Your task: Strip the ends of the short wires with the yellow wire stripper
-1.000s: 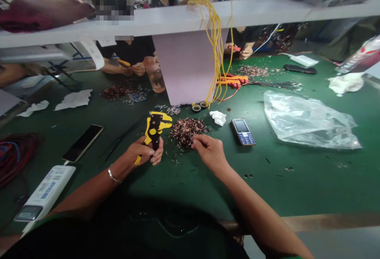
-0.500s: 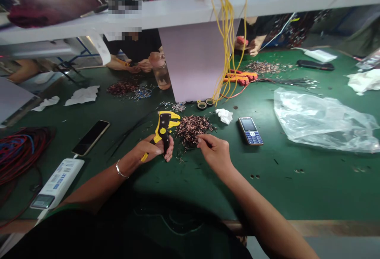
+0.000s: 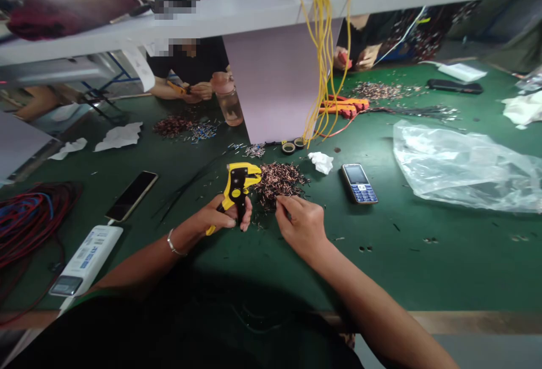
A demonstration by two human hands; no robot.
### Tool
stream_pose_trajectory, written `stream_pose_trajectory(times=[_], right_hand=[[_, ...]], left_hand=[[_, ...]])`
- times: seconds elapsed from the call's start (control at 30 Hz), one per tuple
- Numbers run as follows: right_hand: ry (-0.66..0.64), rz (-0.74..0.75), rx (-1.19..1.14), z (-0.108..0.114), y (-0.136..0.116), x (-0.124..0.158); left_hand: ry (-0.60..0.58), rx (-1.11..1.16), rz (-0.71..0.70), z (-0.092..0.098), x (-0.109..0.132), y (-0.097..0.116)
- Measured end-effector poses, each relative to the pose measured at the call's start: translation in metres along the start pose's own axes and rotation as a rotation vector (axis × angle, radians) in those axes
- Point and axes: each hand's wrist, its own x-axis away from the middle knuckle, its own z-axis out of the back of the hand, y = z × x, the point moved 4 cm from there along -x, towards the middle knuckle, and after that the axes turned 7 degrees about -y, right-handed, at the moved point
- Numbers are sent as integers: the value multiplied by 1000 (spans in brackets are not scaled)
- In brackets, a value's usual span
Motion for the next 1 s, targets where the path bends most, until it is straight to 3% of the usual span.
stream_pose_trajectory(times=[0.17, 0.33, 0.43, 0.63, 1.0], right_hand=[[-53, -125, -178, -7, -2, 4], [-225, -436, -557, -19, 7, 6], [-316, -550, -757, -24, 10, 7], [-371, -612, -914, -28, 13, 7], [-382, -619, -901, -28, 13, 7]], left_hand=[[136, -413, -1, -5, 4, 3], [316, -1214, -186, -8, 10, 11], [368, -1508, -291, -13, 14, 12], [366, -1583, -362, -21, 16, 16], [361, -1549, -349, -15, 16, 12]])
